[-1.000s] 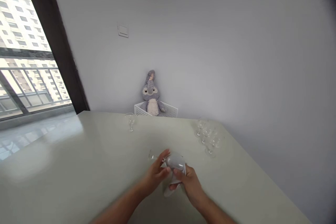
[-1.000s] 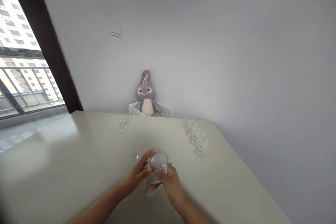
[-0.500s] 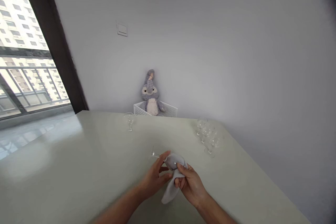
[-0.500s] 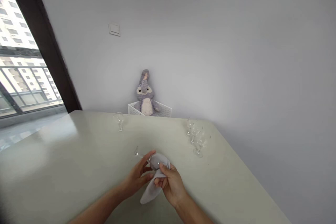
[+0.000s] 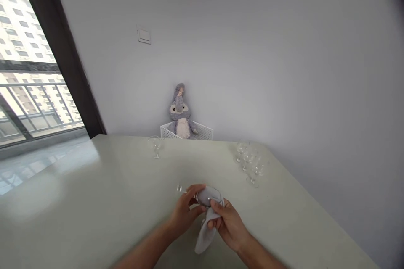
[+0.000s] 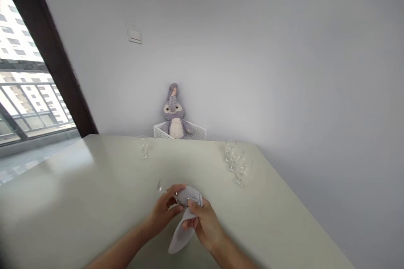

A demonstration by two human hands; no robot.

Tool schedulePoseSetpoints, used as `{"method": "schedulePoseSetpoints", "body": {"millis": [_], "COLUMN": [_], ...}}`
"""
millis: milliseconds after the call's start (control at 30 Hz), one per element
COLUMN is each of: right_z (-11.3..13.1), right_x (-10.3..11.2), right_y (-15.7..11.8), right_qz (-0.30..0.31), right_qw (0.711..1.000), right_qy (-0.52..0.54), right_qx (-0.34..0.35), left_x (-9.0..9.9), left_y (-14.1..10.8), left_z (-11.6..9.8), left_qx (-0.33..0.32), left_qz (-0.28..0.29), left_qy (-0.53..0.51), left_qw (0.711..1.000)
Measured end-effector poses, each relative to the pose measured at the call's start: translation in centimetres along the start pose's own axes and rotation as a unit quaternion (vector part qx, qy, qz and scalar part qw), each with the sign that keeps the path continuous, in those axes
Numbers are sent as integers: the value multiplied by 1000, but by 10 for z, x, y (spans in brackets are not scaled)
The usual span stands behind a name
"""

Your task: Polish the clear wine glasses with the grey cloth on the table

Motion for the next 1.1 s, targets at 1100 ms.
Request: {"method": "schedulePoseSetpoints", "body": {"millis": [1100], "right_z": [17], "right_x": [27], "right_y": [15], "right_qz": [27], "right_qw": [968], "right_qy": [-246], "right_qx": [37], "left_x": [34], "left_y": [14], "left_z": [-16], "left_qx": [-162], "left_qz": [60], "left_qy": [558], "left_qw": [812]}}
Point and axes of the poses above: each hand's wrist, its own y-axis towards the middle knuckle, its own x-axis out of the back of the hand, z = x × y, the point moved 2 cm from there along y, towards the middle knuckle, and after that the axes turned 4 degrees about -y, right-handed, at the moved point
